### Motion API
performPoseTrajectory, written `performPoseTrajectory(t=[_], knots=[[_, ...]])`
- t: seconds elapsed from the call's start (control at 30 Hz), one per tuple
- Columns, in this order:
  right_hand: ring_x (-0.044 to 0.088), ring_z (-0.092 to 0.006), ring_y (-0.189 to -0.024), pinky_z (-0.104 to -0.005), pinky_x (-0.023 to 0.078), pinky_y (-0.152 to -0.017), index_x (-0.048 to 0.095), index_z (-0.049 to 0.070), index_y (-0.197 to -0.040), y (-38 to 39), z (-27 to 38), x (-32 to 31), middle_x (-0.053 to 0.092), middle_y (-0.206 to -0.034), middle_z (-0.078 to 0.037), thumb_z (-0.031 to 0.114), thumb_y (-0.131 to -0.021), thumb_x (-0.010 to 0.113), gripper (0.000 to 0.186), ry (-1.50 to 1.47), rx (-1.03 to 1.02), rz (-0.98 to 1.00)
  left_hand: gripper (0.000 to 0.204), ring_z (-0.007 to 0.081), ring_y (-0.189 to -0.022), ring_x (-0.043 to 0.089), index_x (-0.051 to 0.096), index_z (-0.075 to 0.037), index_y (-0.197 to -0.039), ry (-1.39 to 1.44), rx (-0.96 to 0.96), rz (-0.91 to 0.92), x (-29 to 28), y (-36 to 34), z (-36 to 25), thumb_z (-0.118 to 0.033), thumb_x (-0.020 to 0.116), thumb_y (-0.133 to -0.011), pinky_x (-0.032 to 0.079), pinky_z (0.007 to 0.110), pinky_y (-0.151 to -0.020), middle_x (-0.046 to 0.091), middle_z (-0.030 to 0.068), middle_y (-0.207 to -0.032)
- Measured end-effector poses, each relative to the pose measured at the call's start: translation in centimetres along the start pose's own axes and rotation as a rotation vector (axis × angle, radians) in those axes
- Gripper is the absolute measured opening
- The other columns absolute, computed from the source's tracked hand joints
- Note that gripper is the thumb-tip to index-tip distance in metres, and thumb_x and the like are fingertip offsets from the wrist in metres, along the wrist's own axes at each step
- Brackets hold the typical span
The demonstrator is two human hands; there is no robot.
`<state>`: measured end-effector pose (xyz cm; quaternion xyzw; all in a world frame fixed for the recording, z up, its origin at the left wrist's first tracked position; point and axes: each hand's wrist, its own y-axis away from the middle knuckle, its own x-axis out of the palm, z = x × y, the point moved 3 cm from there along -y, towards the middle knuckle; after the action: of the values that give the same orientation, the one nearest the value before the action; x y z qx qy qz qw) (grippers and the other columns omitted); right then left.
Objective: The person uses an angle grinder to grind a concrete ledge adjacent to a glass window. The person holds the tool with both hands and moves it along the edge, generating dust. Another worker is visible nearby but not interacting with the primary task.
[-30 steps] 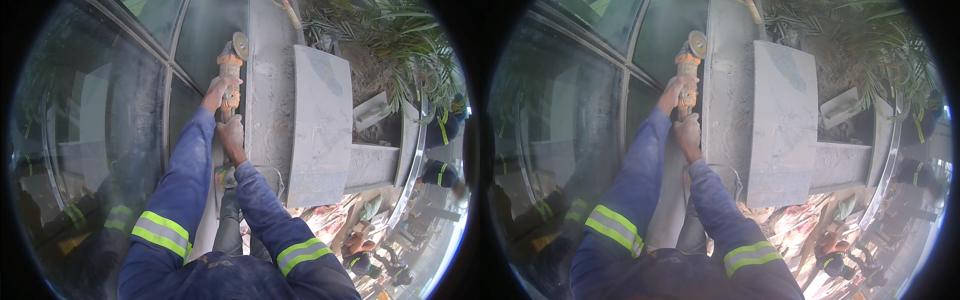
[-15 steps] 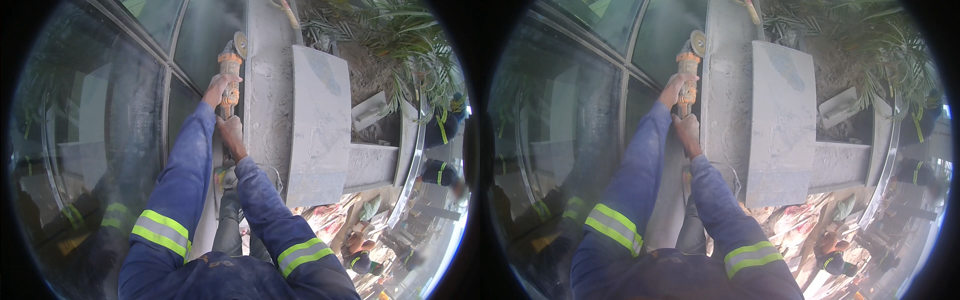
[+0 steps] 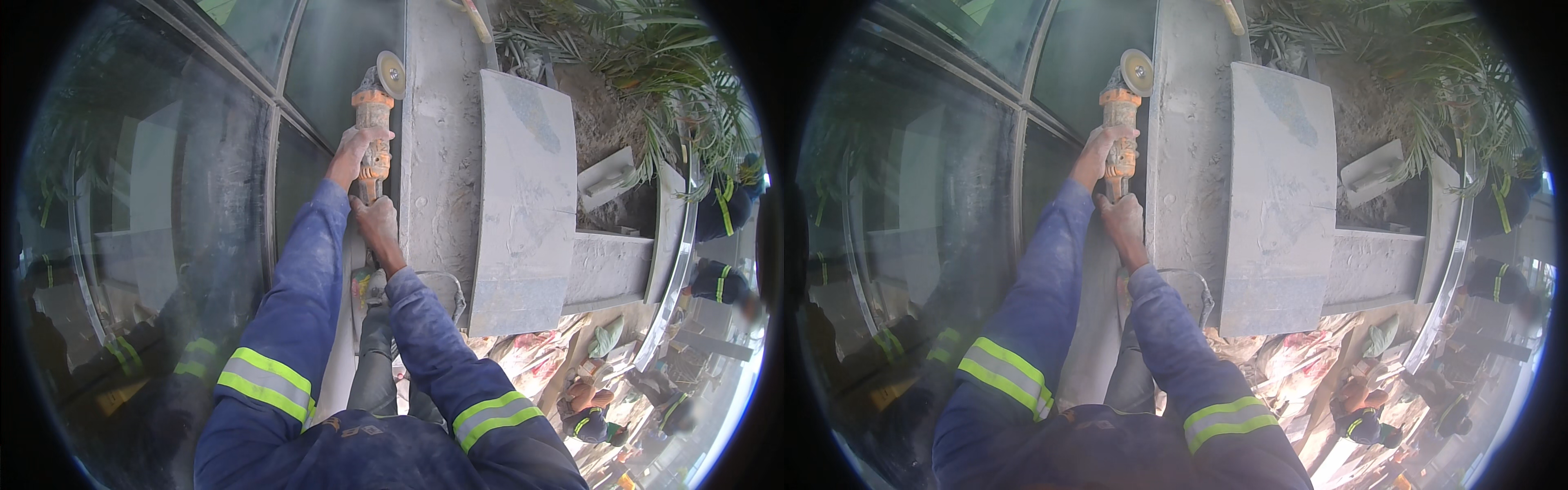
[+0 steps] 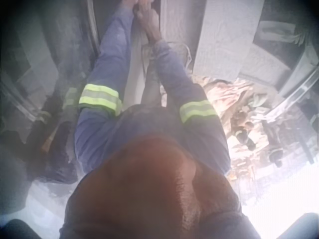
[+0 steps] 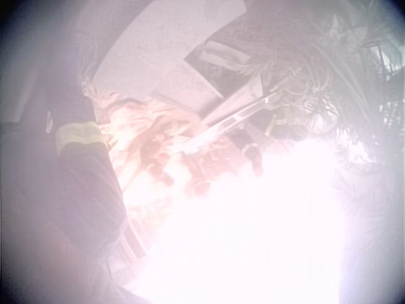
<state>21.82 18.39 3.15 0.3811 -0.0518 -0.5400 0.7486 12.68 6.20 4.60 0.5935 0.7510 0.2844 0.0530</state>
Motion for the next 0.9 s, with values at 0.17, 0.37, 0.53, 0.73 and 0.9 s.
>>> performPoseTrajectory(t=[0.17,0.37,0.53,0.73,0.9], knots=[[0.074,-0.0474,-0.097,-0.0515,0.056,-0.083,0.066,-0.014,-0.099,-0.3,1.0,-0.7,0.072,-0.097,-0.036,0.041,-0.089,0.078,0.057,-0.01,-0.023,-0.025,0.049,0.0197,-0.069,0.067,0.065,-0.002,-0.105,0.021,0.031,0.034,0.3,-0.7,-0.1,-0.034,0.082,-0.073,0.057,0.034,-0.061,0.063,0.0069,-0.086],[0.073,-0.0485,-0.098,-0.052,0.056,-0.084,0.067,-0.013,-0.098,-1.4,1.1,-0.6,0.072,-0.099,-0.036,0.04,-0.09,0.077,0.055,-0.022,-0.006,0.009,0.045,0.018,-0.068,0.066,0.067,-0.003,-0.103,0.017,0.057,0.03,0.4,-1.5,-0.2,-0.035,0.08,-0.074,0.056,0.033,-0.062,0.063,0.0053,-0.085],[0.073,-0.0484,-0.1,-0.0515,0.057,-0.087,0.067,-0.013,-0.101,-0.4,0.9,-0.4,0.072,-0.101,-0.036,0.041,-0.089,0.077,0.057,0.027,0.003,-0.034,0.048,0.0205,-0.072,0.069,0.066,-0.002,-0.106,0.058,0.065,0.082,0.0,-0.7,0.2,-0.034,0.081,-0.074,0.058,0.035,-0.062,0.063,0.0072,-0.088],[0.072,-0.0483,-0.104,-0.0525,0.056,-0.091,0.067,-0.011,-0.107,0.4,0.2,0.3,0.073,-0.106,-0.035,0.042,-0.088,0.078,0.057,0.008,0.02,-0.017,0.046,0.0216,-0.071,0.069,0.067,-0.001,-0.107,-0.002,-0.014,0.007,-0.3,-0.2,0.2,-0.031,0.081,-0.075,0.059,0.035,-0.063,0.065,0.0086,-0.087],[0.072,-0.0494,-0.104,-0.0534,0.056,-0.091,0.066,-0.011,-0.11,-0.2,-0.7,0.8,0.072,-0.107,-0.036,0.042,-0.088,0.079,0.059,0.038,0.022,-0.042,0.046,0.0221,-0.07,0.069,0.067,-0.001,-0.107,0.001,-0.026,0.015,-0.2,-0.3,0.3,-0.029,0.082,-0.074,0.058,0.035,-0.062,0.066,0.0091,-0.085]])
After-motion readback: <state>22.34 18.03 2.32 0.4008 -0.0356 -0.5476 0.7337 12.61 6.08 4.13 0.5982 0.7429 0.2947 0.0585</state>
